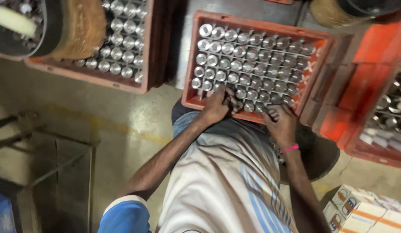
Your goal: The person repeatedly scoops small metal caps from a rotating drum and places them into the slots of an orange plastic crate. The person uses both hands to transfer the caps and occasionally adjusts the crate position.
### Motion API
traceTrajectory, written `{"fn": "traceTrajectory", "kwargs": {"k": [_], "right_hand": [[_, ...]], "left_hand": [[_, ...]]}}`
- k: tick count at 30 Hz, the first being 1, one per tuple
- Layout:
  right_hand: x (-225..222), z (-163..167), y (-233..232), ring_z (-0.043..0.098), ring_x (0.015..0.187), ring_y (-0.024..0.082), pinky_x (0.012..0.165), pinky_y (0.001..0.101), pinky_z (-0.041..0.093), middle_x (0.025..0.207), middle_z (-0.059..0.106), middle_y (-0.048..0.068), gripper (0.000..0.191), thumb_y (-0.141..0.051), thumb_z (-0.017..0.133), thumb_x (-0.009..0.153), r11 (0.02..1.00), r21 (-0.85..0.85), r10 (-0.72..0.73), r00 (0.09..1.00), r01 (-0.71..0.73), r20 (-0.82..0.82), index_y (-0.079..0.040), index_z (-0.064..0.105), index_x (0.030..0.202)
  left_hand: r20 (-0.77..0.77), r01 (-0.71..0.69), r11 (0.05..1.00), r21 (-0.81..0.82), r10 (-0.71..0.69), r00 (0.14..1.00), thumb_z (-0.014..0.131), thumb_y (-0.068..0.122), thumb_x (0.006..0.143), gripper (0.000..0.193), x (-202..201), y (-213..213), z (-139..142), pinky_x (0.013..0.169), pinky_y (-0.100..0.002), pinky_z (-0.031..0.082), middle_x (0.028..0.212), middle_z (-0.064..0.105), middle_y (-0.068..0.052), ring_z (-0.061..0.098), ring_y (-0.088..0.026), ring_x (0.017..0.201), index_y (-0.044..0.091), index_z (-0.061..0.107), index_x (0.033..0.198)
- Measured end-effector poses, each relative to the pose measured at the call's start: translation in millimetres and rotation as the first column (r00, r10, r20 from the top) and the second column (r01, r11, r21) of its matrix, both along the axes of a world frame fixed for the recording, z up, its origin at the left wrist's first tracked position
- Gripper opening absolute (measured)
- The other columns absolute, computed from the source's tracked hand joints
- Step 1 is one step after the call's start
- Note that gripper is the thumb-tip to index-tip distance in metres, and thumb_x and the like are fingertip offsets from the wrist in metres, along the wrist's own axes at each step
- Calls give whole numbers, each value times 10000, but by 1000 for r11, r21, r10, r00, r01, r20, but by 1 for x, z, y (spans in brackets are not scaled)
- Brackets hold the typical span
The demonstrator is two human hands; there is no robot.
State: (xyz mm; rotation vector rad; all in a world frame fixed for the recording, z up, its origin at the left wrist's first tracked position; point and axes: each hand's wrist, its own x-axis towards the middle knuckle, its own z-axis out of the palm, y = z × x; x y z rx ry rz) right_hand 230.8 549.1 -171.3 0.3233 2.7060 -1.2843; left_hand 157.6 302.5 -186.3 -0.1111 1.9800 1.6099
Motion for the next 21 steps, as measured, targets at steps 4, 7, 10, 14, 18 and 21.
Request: {"fn": "traceTrajectory", "kwargs": {"k": [4, 7, 10, 14, 18, 21], "right_hand": [[1, 0, -12, 674, 730, 181, 662, 326, 558, 882, 677, 103, 217, -62, 802, 845, 999, -51, -16, 999, 13, -46, -10, 713, 1037], [-10, 5, -25, 689, 743, 219, 663, 346, 558, 879, 681, 112, 180, -64, 797, 842, 994, -109, 28, 999, -30, -23, -22, 720, 999], [-18, 8, -34, 701, 789, 278, 693, 375, 558, 902, 680, 141, 168, -53, 783, 829, 987, -114, 104, 992, -111, -70, -32, 734, 989], [-21, 9, -34, 685, 815, 337, 719, 415, 540, 904, 694, 153, 99, -61, 797, 837, 987, -61, 146, 986, -152, -82, -44, 763, 928], [-27, 7, -38, 684, 762, 343, 681, 448, 512, 859, 688, 167, 65, -37, 765, 833, 997, -21, 80, 997, -80, 15, -6, 715, 861], [-36, 2, -46, 729, 660, 309, 613, 442, 545, 743, 716, 130, 105, -105, 780, 771, 989, -111, -81, 991, 93, 108, -43, 701, 803]], "left_hand": [[-330, 211, 938, -276, -298, 895, 700, -11, 823, 263, -9, 1, 18, 690, -488, 541, 860, 699, -217, 709, -406, 817, -13, 577, 1055], [-383, 322, 881, -348, -446, 809, 715, -23, 800, 248, -14, 7, 30, 758, -496, 552, 974, 700, -218, 698, -429, 903, -1, 635, 1034], [-453, 346, 860, -375, -496, 741, 778, 19, 764, 273, -15, 12, 36, 784, -491, 566, 1054, 662, -220, 681, -420, 937, -10, 659, 1008], [-471, 349, 820, -453, -552, 688, 780, 14, 710, 379, -13, 16, 34, 814, -494, 576, 1126, 633, -214, 674, -414, 979, -16, 671, 1071], [-479, 366, 783, -503, -605, 636, 753, 3, 750, 364, -11, 15, 24, 815, -454, 596, 1204, 630, -207, 685, -382, 1002, -14, 662, 1102], [-520, 325, 784, -530, -602, 606, 744, 16, 697, 421, -5, 12, 17, 810, -465, 588, 1200, 631, -206, 673, -399, 1014, -14, 669, 1110]]}}
